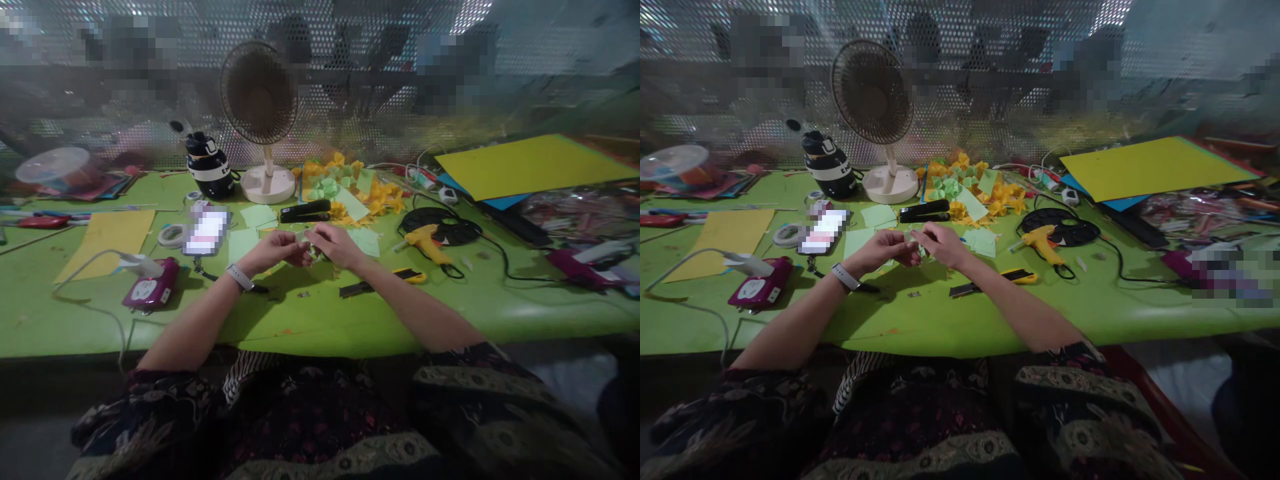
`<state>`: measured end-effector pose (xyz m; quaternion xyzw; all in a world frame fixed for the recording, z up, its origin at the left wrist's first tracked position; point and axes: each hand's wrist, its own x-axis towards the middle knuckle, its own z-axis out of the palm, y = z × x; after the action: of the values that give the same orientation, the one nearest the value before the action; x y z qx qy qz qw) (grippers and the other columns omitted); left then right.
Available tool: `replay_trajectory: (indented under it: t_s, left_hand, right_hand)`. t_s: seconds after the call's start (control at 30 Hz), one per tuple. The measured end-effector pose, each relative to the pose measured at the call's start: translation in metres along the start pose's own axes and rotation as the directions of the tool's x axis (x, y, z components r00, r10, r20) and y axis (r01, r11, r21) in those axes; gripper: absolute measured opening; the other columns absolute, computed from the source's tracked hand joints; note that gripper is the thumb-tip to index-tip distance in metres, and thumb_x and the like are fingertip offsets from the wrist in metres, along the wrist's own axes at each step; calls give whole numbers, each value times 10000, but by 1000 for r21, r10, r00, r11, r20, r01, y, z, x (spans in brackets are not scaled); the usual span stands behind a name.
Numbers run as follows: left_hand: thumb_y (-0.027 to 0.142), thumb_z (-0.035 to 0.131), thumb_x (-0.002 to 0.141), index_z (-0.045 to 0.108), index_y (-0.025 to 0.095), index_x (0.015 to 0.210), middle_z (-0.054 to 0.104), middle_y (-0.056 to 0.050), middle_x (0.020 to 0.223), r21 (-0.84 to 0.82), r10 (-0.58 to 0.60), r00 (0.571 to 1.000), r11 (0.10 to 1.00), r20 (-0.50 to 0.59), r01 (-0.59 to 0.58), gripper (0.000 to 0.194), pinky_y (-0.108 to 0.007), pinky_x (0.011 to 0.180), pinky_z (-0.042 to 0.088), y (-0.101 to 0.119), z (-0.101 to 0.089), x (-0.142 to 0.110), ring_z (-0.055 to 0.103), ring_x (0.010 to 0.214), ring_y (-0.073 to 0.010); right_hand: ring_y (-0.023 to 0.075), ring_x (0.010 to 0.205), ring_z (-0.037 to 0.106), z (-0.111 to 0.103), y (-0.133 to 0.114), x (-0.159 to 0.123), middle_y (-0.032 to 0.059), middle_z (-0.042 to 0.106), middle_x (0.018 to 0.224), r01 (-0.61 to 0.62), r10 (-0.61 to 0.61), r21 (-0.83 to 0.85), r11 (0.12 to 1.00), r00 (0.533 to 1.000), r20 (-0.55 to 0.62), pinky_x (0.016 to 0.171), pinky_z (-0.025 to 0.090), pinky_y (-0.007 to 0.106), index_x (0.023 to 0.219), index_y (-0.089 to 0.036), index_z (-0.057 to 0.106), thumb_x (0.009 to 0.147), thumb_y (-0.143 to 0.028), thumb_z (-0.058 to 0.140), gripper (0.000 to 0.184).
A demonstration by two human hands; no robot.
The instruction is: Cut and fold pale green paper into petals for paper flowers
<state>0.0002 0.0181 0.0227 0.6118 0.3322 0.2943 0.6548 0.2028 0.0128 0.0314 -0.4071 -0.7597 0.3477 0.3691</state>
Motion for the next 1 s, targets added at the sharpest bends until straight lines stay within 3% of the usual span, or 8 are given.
replay_trajectory:
  t_s: [0.17, 0.37, 0.5, 0.7, 0.87, 0.93, 1.0]
  left_hand:
    - [565, 838, 726, 695, 117, 829, 798, -113, 864, -14, -8, 1000, 1000, -25, 7, 481, -279, 732, 631, -2, -4, 1, 760, 729, -155]
    - [557, 851, 712, 655, 128, 770, 777, -81, 778, -53, 12, 997, 998, -77, -16, 475, -310, 749, 637, -1, -8, 1, 754, 712, -158]
    - [562, 834, 731, 647, 132, 796, 773, -81, 794, -36, 46, 986, 998, -161, -52, 474, -331, 765, 633, 0, -5, 1, 757, 746, -173]
    - [585, 855, 680, 626, 140, 779, 718, -25, 705, 22, 108, 932, 994, -345, -107, 510, -230, 581, 570, 1, 5, 3, 726, 640, -151]
    - [521, 866, 697, 615, 151, 785, 719, -27, 719, -43, 102, 881, 990, -462, -137, 456, -215, 562, 561, 3, 4, 4, 741, 660, -161]
    - [477, 866, 717, 597, 158, 799, 729, -29, 752, -102, 68, 861, 985, -504, -138, 425, -198, 533, 541, 5, 1, 4, 746, 662, -158]
    - [424, 857, 745, 590, 158, 804, 734, -32, 769, -142, 27, 848, 983, -530, -120, 381, -192, 521, 532, 4, -1, 5, 744, 652, -153]
  right_hand:
    - [119, 532, 481, 1, 6, 2, -30, 510, 571, 7, -8, 15, 1000, 998, 66, 519, 374, 257, 697, -218, 472, 939, -652, 539, 501]
    - [122, 560, 545, -6, 4, 8, -20, 567, 629, -99, 64, 143, 985, 971, 232, 531, 441, 248, 752, -214, 479, 977, -440, 587, 337]
    - [111, 538, 539, -11, 2, 8, -23, 587, 637, -117, 81, 146, 982, 968, 236, 519, 446, 240, 779, -213, 493, 981, -342, 588, 258]
    - [113, 548, 573, -9, -2, 7, -18, 601, 644, -127, 106, 86, 988, 972, 210, 562, 469, 250, 762, -202, 510, 972, -286, 588, 239]
    - [123, 639, 625, -24, -11, 8, 16, 662, 747, -178, 190, -83, 980, 969, 156, 644, 474, 255, 836, -177, 569, 978, -249, 530, 164]
    - [136, 686, 637, -35, -14, 8, 33, 687, 791, -200, 233, -238, 951, 965, 120, 675, 460, 260, 866, -170, 599, 961, -243, 531, 137]
    - [165, 751, 640, -44, -14, 8, 56, 709, 853, -198, 270, -472, 859, 959, 90, 688, 432, 269, 884, -168, 637, 913, -261, 593, 106]
